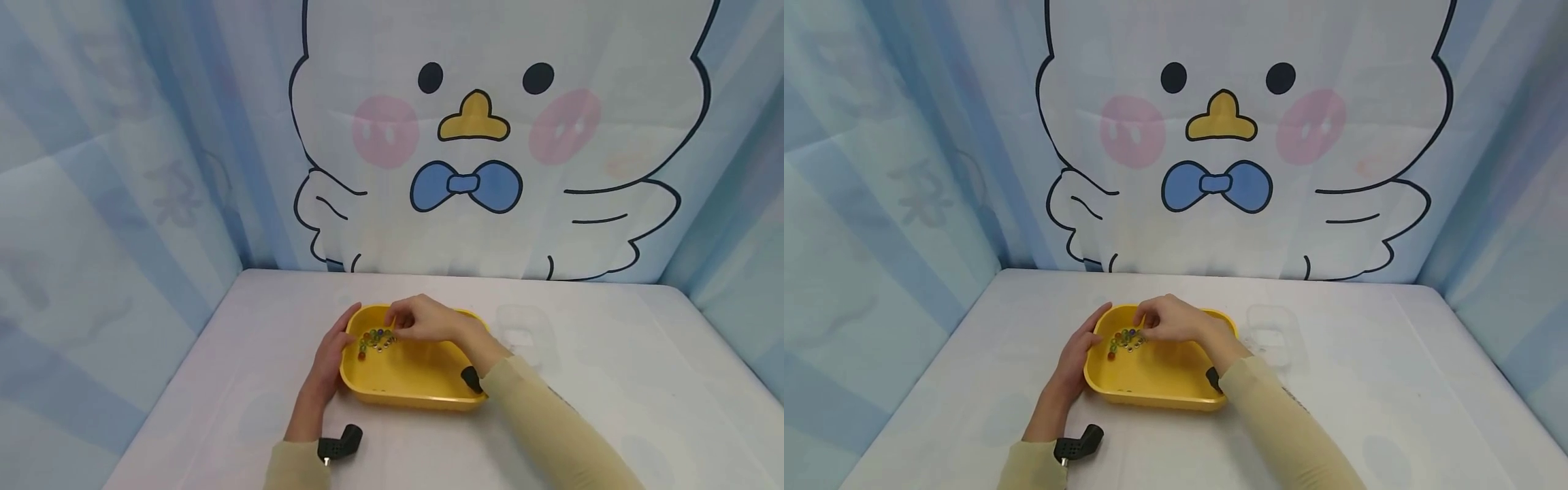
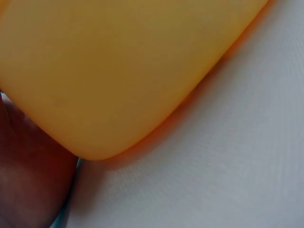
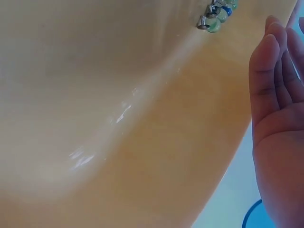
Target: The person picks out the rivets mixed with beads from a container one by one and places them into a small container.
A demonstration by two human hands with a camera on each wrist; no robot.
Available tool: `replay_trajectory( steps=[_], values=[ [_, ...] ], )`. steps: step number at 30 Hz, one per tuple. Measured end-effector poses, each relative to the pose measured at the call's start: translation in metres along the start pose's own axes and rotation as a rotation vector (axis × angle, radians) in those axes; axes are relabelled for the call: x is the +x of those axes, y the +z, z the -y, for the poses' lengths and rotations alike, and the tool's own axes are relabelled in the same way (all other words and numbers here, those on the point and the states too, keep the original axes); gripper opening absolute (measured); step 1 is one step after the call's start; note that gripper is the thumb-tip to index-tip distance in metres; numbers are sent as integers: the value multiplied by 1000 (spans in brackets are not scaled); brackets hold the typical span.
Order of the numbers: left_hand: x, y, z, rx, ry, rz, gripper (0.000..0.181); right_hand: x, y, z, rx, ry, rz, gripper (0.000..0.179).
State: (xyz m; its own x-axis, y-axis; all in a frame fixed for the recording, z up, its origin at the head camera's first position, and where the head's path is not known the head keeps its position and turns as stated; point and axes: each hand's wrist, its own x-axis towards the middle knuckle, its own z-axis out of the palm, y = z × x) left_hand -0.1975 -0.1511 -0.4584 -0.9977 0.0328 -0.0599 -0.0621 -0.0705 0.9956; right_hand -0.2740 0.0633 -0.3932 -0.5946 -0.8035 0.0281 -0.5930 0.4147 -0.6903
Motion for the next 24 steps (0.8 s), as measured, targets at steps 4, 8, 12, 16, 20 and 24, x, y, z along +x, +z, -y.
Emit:
replay_trajectory(
  steps=[4,8,12,16,20,24],
  values=[
    [0,0,-1,3,7,8,67,1,2,0,-27,15,19,19],
    [2,1,-2,3,15,15,66,2,2,2,-49,39,53,17],
    [3,1,-3,-7,15,24,67,2,4,2,-64,69,98,17],
    [5,1,-2,-14,27,33,67,3,7,2,-86,91,128,16],
    [6,-1,0,-11,32,34,67,6,10,-1,-116,97,146,15],
    [4,-1,2,-12,16,27,68,7,14,-4,-131,88,160,16]
  ],
)
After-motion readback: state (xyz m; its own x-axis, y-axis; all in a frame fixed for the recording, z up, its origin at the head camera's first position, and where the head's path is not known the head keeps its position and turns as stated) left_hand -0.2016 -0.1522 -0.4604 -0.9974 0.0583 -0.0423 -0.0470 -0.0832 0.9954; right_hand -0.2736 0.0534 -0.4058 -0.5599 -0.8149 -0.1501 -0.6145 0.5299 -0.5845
